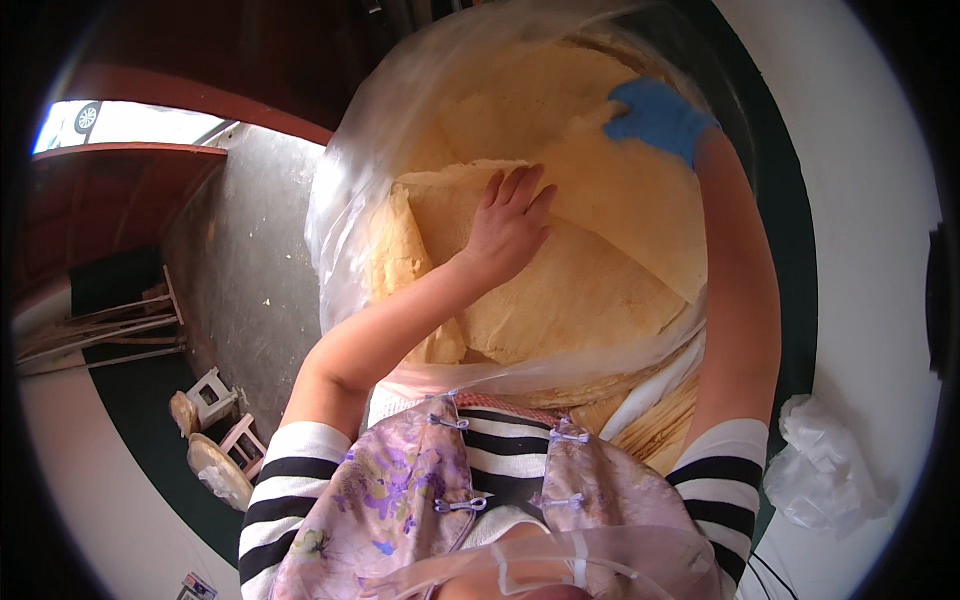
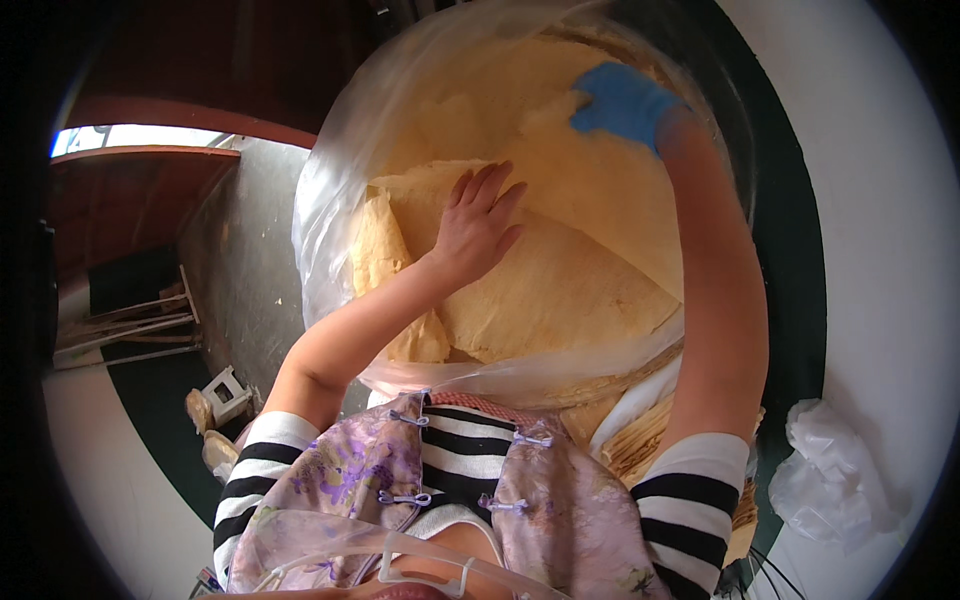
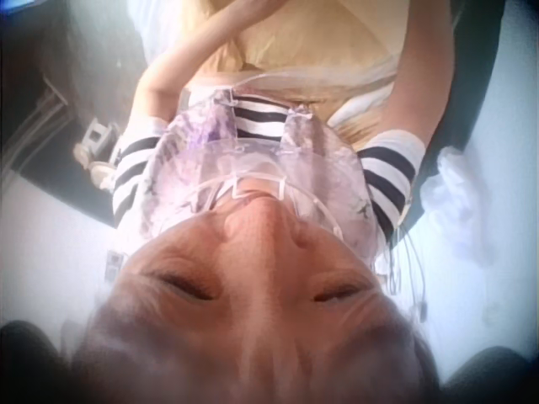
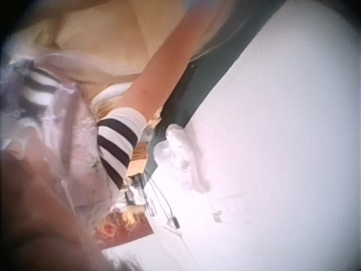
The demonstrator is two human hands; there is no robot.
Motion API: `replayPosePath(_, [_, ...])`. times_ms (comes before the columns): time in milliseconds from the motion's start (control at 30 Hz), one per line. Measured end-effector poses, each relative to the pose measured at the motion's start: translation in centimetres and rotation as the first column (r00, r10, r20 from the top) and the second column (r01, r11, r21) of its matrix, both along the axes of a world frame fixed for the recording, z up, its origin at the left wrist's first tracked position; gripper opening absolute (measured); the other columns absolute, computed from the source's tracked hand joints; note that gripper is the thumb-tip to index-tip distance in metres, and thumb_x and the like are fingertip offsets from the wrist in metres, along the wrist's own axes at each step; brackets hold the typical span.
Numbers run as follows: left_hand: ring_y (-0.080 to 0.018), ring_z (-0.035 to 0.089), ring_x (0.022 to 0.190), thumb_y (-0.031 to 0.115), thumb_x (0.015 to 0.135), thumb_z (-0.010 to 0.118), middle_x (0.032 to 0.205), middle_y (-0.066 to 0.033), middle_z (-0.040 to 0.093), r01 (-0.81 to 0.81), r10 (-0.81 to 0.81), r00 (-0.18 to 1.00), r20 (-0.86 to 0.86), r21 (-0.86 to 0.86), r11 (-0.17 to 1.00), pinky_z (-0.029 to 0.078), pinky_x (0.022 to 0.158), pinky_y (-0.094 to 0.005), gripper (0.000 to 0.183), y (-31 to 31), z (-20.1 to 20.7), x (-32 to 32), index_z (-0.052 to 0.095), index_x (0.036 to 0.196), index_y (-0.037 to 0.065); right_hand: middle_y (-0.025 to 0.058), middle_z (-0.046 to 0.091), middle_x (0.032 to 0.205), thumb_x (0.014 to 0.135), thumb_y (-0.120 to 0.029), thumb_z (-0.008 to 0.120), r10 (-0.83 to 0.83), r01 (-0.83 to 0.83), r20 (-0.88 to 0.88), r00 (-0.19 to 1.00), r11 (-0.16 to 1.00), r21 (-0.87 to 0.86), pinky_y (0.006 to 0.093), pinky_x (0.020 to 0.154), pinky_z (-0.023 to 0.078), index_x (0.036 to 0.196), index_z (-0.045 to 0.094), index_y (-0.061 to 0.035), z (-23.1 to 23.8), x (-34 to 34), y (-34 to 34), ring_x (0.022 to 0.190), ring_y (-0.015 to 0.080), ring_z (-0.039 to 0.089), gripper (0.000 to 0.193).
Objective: The person repeatedly lifts thin, flexible sheets from a large round container, stacks them on a table, and places stacks onto a digital scale. The person adjusts the stacks and repositions them between the container and the scale.
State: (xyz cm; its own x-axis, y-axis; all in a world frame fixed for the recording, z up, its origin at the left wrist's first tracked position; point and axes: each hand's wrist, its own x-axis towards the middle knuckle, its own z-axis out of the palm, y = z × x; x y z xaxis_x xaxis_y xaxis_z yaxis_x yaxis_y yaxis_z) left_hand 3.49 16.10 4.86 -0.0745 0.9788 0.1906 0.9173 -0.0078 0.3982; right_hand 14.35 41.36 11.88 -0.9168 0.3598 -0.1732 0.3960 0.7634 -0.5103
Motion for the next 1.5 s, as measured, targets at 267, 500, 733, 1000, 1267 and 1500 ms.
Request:
replayPosePath(267, [-0.0322, 0.046, 0.115, 0.020, 0.072, 0.070, 0.126, -0.0133, 0.048, 0.078, -0.091, 0.994, 0.053, 0.198, 0.977, 0.036, 0.096, -0.0474, 0.046, 3.5, -0.1, 0.5, 0.055, 0.114, 0.008, 0.0151, 0.063, 0.098, 0.070, -0.030, 0.066, 0.171, -0.233, 0.249, 0.953, 0.941, 0.247, 0.0411, 0.083, 0.046, 0.090, 0.066, -0.0104, 2.4, -6.8, -1.6, 0.092, 0.0329, 0.059, 0.028])
replayPosePath(500, [-0.0266, 0.058, 0.093, 0.018, 0.070, 0.071, 0.104, -0.0106, 0.058, -0.091, 0.051, 0.992, 0.113, 0.388, 0.917, 0.046, 0.078, -0.0386, 0.032, -4.3, 4.3, -0.1, 0.059, 0.099, 0.009, 0.0113, 0.065, 0.104, 0.073, -0.032, 0.070, 0.185, -0.012, 0.220, 0.958, 0.791, -0.612, 0.0346, 0.090, 0.043, 0.110, 0.064, -0.0115, 0.8, -0.8, -3.1, 0.098, 0.0272, 0.060, 0.042])
replayPosePath(733, [-0.0191, 0.060, 0.074, 0.011, 0.066, 0.060, 0.078, -0.0031, 0.058, 0.407, -0.387, 0.912, 0.134, -0.204, 0.890, 0.046, 0.062, -0.0322, 0.029, -7.4, 1.6, 1.3, 0.058, 0.095, 0.008, 0.0171, 0.062, 0.109, 0.071, -0.035, 0.071, -0.193, 0.119, 0.115, 0.974, 0.878, 0.464, 0.0348, 0.089, 0.046, 0.109, 0.063, -0.0043, -10.4, -6.9, 0.1, 0.103, 0.0304, 0.059, 0.049])
replayPosePath(1000, [-0.0353, 0.055, 0.107, 0.038, 0.070, 0.074, 0.115, -0.0215, 0.056, 0.455, -0.133, 0.809, 0.572, -0.468, 0.758, 0.045, 0.089, -0.0419, 0.075, -8.0, -0.8, 0.8, 0.043, 0.127, 0.000, 0.0153, 0.062, 0.107, 0.076, -0.020, 0.065, -0.462, 0.565, 0.326, 0.825, 0.689, -0.453, 0.0313, 0.082, 0.049, 0.104, 0.063, 0.0021, -2.2, 1.7, -1.8, 0.099, 0.0257, 0.060, 0.036])
replayPosePath(1267, [-0.0250, 0.055, 0.105, 0.028, 0.067, 0.082, 0.118, -0.0168, 0.055, -0.103, 0.388, 0.074, 0.919, -0.380, 0.919, 0.046, 0.090, -0.0365, 0.083, 3.9, -2.2, -2.1, 0.038, 0.130, -0.003, 0.0079, 0.058, 0.114, 0.085, -0.012, 0.063, -0.988, -0.024, -0.137, -0.071, 0.139, -0.990, 0.0341, 0.086, 0.049, 0.122, 0.051, -0.0004, -2.8, 4.8, -10.3, 0.099, 0.0192, 0.058, 0.041])
replayPosePath(1500, [-0.0175, 0.062, 0.085, 0.021, 0.074, 0.075, 0.106, -0.0106, 0.062, -0.200, 0.492, 0.266, 0.829, -0.451, 0.870, 0.051, 0.074, -0.0313, 0.045, 9.7, -6.6, -9.6, 0.059, 0.108, -0.004, 0.0060, 0.058, 0.097, 0.084, -0.021, 0.067, -0.950, 0.071, 0.202, -0.237, -0.224, -0.972, 0.0331, 0.073, 0.051, 0.108, 0.057, -0.0047, -15.4, 4.0, -10.5, 0.078, 0.0161, 0.053, 0.031])
